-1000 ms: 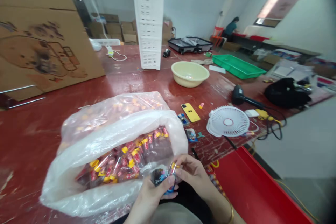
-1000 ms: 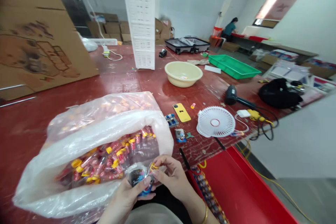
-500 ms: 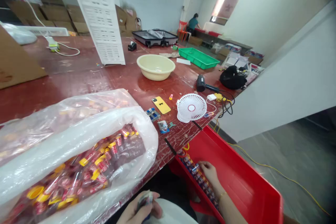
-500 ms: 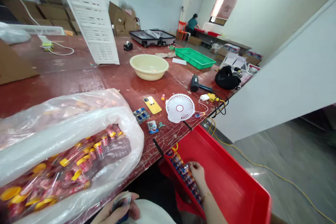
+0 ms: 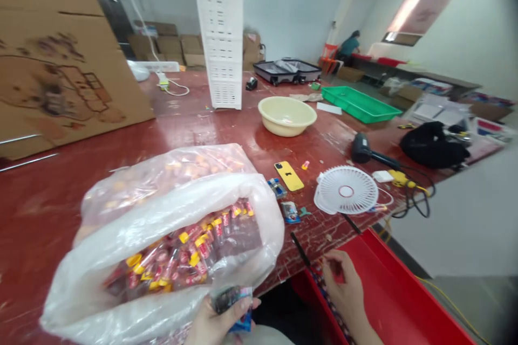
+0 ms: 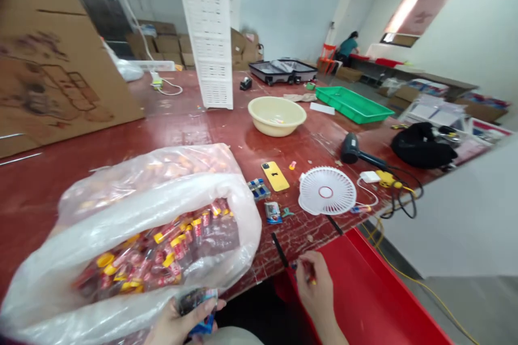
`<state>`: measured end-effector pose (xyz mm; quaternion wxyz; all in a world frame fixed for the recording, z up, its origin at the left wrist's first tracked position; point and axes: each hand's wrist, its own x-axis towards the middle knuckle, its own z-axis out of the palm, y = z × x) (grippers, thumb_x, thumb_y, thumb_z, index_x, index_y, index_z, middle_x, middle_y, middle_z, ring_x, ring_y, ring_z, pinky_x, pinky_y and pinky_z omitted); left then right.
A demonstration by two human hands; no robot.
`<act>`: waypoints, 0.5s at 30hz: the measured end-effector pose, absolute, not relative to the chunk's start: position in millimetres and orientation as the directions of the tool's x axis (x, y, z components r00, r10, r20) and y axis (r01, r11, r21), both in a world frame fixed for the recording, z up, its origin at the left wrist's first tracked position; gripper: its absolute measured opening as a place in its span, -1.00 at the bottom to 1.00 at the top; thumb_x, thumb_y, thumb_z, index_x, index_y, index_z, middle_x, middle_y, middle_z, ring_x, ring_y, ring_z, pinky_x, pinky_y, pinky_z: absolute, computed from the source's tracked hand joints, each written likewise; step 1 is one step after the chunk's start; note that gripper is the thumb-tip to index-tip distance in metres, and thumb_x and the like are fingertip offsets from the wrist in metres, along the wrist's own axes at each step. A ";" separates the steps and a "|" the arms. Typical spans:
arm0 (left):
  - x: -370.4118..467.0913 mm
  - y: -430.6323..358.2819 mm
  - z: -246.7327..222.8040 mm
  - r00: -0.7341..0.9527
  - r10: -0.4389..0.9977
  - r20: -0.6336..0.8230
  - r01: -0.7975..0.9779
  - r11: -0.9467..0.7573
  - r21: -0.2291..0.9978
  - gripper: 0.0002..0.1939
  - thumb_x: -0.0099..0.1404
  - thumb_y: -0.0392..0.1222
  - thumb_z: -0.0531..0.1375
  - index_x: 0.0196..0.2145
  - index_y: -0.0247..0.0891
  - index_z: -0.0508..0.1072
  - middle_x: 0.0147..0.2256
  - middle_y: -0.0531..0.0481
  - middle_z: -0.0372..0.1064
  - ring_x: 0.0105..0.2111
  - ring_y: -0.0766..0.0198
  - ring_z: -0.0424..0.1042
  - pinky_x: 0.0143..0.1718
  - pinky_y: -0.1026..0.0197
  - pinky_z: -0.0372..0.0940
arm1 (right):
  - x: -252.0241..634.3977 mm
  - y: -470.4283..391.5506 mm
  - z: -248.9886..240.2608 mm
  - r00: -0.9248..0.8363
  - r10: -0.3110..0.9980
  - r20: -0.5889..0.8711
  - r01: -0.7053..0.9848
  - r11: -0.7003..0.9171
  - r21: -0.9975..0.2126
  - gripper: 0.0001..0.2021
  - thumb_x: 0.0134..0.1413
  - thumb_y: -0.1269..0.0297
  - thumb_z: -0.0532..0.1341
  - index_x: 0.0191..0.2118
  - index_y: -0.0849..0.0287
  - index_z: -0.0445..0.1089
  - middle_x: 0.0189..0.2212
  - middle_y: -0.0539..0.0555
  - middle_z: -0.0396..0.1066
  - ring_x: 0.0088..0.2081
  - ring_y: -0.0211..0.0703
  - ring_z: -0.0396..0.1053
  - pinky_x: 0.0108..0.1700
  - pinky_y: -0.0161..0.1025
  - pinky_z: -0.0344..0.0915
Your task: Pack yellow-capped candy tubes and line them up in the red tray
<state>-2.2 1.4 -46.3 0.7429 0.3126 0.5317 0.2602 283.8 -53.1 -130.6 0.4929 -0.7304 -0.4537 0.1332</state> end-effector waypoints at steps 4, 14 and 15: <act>-12.3 16.2 -31.2 0.164 0.804 -0.572 -0.116 0.591 0.798 -0.60 -0.16 0.07 0.42 -0.56 -0.36 0.52 -0.63 0.00 0.44 -0.68 0.38 0.30 -0.74 0.39 0.13 | 185.2 30.0 -64.1 -0.065 0.913 0.403 0.621 0.353 -0.700 -0.85 0.10 0.48 0.07 -0.25 0.11 0.30 -0.26 0.12 0.36 -0.18 -0.11 0.34 -0.11 -0.18 0.30; -45.7 23.0 -14.3 0.020 0.803 -0.595 -0.262 0.579 0.772 -0.48 -0.06 0.07 0.38 -0.24 -0.39 0.52 -0.38 -0.18 0.57 -0.41 0.09 0.52 -0.53 0.21 0.39 | 80.6 103.8 -73.0 -0.237 0.972 0.002 0.728 0.179 -0.662 -0.53 -0.04 0.53 0.11 0.05 0.16 0.16 -0.17 0.19 0.39 -0.16 0.00 0.39 -0.14 -0.13 0.30; -46.2 25.2 -12.8 0.034 0.807 -0.590 -0.252 0.578 0.776 -0.50 -0.04 0.07 0.37 -0.24 -0.38 0.52 -0.38 -0.19 0.58 -0.39 0.08 0.52 -0.51 0.21 0.39 | 87.8 100.6 -74.0 -0.230 0.973 0.000 0.677 0.160 -0.718 -0.52 -0.06 0.52 0.14 0.04 0.14 0.15 -0.22 0.15 0.40 -0.21 -0.03 0.40 -0.18 -0.16 0.31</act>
